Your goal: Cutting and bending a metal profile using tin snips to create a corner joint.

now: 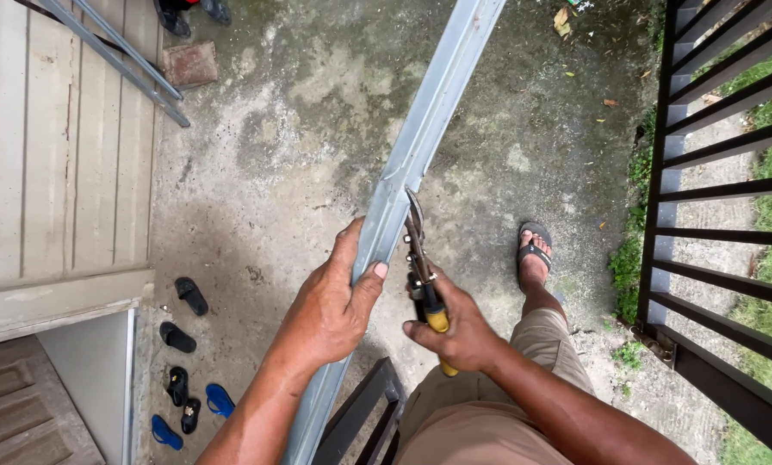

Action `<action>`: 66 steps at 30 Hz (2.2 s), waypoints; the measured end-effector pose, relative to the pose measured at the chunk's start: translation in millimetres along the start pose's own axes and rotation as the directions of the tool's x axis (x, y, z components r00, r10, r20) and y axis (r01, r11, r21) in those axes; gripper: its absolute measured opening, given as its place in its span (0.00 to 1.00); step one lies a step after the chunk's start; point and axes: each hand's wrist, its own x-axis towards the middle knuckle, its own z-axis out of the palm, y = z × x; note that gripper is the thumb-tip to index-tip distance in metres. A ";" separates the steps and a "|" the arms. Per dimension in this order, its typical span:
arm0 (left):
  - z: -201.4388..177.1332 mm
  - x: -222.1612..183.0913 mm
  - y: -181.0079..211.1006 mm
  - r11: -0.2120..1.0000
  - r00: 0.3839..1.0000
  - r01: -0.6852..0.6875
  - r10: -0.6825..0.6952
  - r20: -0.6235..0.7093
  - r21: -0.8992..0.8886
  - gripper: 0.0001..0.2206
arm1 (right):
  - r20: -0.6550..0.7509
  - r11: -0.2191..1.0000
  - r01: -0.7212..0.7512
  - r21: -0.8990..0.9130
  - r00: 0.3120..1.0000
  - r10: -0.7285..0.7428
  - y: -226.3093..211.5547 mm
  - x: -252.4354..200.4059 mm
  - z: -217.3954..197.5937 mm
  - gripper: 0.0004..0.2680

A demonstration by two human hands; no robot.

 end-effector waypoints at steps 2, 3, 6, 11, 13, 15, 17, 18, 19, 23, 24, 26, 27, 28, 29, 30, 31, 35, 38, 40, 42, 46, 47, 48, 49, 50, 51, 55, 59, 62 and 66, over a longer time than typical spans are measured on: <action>1.8 1.8 0.4 1.000 1.000 0.011 -0.011 -0.002 0.016 0.26 | -0.009 0.997 -0.016 -0.074 1.000 0.015 -27.8 3.0 -9.5 0.34; 4.0 2.4 0.8 0.999 1.000 0.011 -0.011 0.005 0.040 0.26 | 0.000 0.993 -0.047 -0.113 0.999 0.047 -39.9 3.2 -12.7 0.34; 10.3 4.7 5.7 0.998 1.000 0.011 -0.011 0.008 0.065 0.26 | -0.007 0.985 -0.090 -0.147 0.996 0.090 -50.6 2.8 -16.7 0.34; 18.3 9.3 -19.0 0.989 1.000 -0.029 0.029 0.006 0.144 0.28 | 0.019 0.994 -0.100 -0.052 0.995 0.101 -6.3 -9.4 -15.4 0.12; 15.5 12.4 -22.1 0.989 1.000 0.012 -0.011 -0.006 0.149 0.27 | -0.014 0.995 -0.065 -0.070 0.998 0.064 -1.4 -6.5 -14.0 0.10; 8.8 11.8 -13.6 0.996 0.999 0.036 -0.036 -0.011 0.081 0.25 | -0.105 0.983 -0.051 -0.176 0.994 0.033 6.5 1.2 -15.1 0.16; 2.1 11.9 -14.7 0.998 0.998 0.058 -0.058 -0.022 0.011 0.24 | -0.186 0.958 -0.040 -0.284 0.982 -0.014 22.5 13.6 -30.3 0.25; -0.2 13.9 -20.0 0.998 0.998 0.063 -0.063 -0.014 -0.014 0.24 | -0.164 0.837 0.009 -0.547 0.979 -0.118 35.0 22.4 -46.4 0.26; 0.8 14.4 -25.5 0.997 0.997 0.071 -0.071 0.008 -0.044 0.23 | -0.122 0.643 0.038 -0.765 0.971 -0.203 47.3 24.8 -63.3 0.27; 3.7 17.7 -34.6 0.995 0.998 0.064 -0.063 0.018 -0.073 0.23 | -0.055 0.489 0.056 -0.870 0.977 -0.208 40.9 28.7 -98.6 0.28; 4.6 17.3 -38.0 0.994 0.998 0.066 -0.064 0.025 -0.087 0.23 | -0.044 0.735 -0.008 -0.678 0.999 -0.030 35.8 23.2 -102.2 0.28; 3.7 22.7 -40.7 0.993 0.998 0.056 -0.053 0.032 -0.104 0.23 | 0.012 0.894 -0.115 -0.433 0.991 0.133 15.0 21.2 -103.2 0.28; 2.5 23.0 -41.0 0.993 0.998 0.060 -0.057 0.038 -0.103 0.23 | 0.150 0.970 -0.166 -0.177 0.970 0.193 0.1 18.2 -96.5 0.18; 1.1 23.0 -41.1 0.993 0.997 0.065 -0.060 0.044 -0.102 0.23 | 0.294 0.966 -0.242 0.086 0.933 0.208 -15.1 15.3 -89.5 0.09; -0.6 23.9 -42.4 0.993 0.997 0.062 -0.058 0.043 -0.105 0.23 | 0.294 0.967 -0.242 0.083 0.933 0.208 -8.4 13.3 -85.4 0.09; -2.5 24.4 -43.8 0.992 0.998 0.048 -0.044 0.034 -0.114 0.23 | 0.216 0.981 -0.196 0.013 0.958 0.189 -1.6 11.1 -81.0 0.10; -4.3 24.4 -46.3 0.992 0.999 0.035 -0.032 0.022 -0.123 0.23 | 0.144 0.986 -0.154 -0.060 0.976 0.161 6.1 9.6 -76.3 0.10; -11.5 23.3 -44.8 0.992 1.000 0.022 -0.020 0.018 -0.123 0.23 | -0.029 0.969 -0.207 -0.138 0.978 0.205 47.0 -13.7 -70.4 0.17; -10.5 22.5 -43.1 0.994 1.000 0.010 -0.008 0.015 -0.109 0.23 | -0.032 0.976 -0.198 -0.088 0.980 0.196 53.8 -14.9 -45.4 0.21; -7.3 19.3 -40.2 0.994 1.000 0.003 0.000 0.029 -0.111 0.22 | 0.028 0.998 -0.069 -0.006 0.997 0.069 51.7 -1.3 -32.2 0.27; -7.6 17.1 -32.1 0.994 0.999 -0.010 0.014 0.033 -0.111 0.23 | 0.037 0.999 -0.026 0.027 0.999 0.025 42.2 5.8 -18.2 0.28; -6.1 13.0 -22.8 0.992 0.998 -0.040 0.044 0.038 -0.118 0.23 | 0.056 0.977 -0.003 0.213 0.998 -0.009 13.7 11.5 -1.1 0.22; -6.1 13.3 -23.1 0.992 0.998 -0.045 0.049 0.036 -0.115 0.23 | 0.056 0.977 0.003 0.212 0.998 -0.015 16.6 12.0 0.9 0.22; -6.0 13.7 -23.5 0.992 0.998 -0.052 0.056 0.030 -0.119 0.23 | 0.060 0.968 0.022 0.250 0.997 -0.038 19.4 12.6 2.8 0.22; -4.9 12.9 -24.1 0.991 0.998 -0.053 0.057 0.027 -0.124 0.23 | 0.064 0.956 0.036 0.290 0.996 -0.057 22.6 11.1 4.9 0.22; -5.2 11.2 -21.8 0.991 0.998 -0.054 0.058 0.026 -0.123 0.23 | 0.064 0.956 0.037 0.290 0.996 -0.058 25.5 10.6 7.6 0.22; -5.7 10.5 -19.2 0.991 0.998 -0.060 0.062 0.020 -0.117 0.23 | 0.055 0.947 0.056 0.317 0.996 -0.077 28.4 10.5 10.0 0.22; -1.0 8.3 -19.1 0.995 0.999 -0.041 0.043 0.018 -0.092 0.23 | -0.024 0.953 0.134 0.271 0.991 -0.132 32.3 14.7 21.9 0.21; 2.2 4.5 -11.0 0.999 1.000 -0.019 0.020 0.006 -0.049 0.23 | -0.095 0.978 0.094 0.189 0.993 -0.077 29.8 2.6 22.3 0.18; 3.4 4.5 -5.1 0.990 0.991 0.121 -0.125 0.044 0.075 0.28 | -0.069 0.966 -0.087 0.242 0.992 0.107 -0.5 -10.9 26.2 0.10; 4.2 6.3 -7.6 0.998 0.997 0.046 -0.047 0.058 0.031 0.26 | -0.063 0.971 -0.038 0.237 0.997 0.054 -4.4 -12.1 23.9 0.10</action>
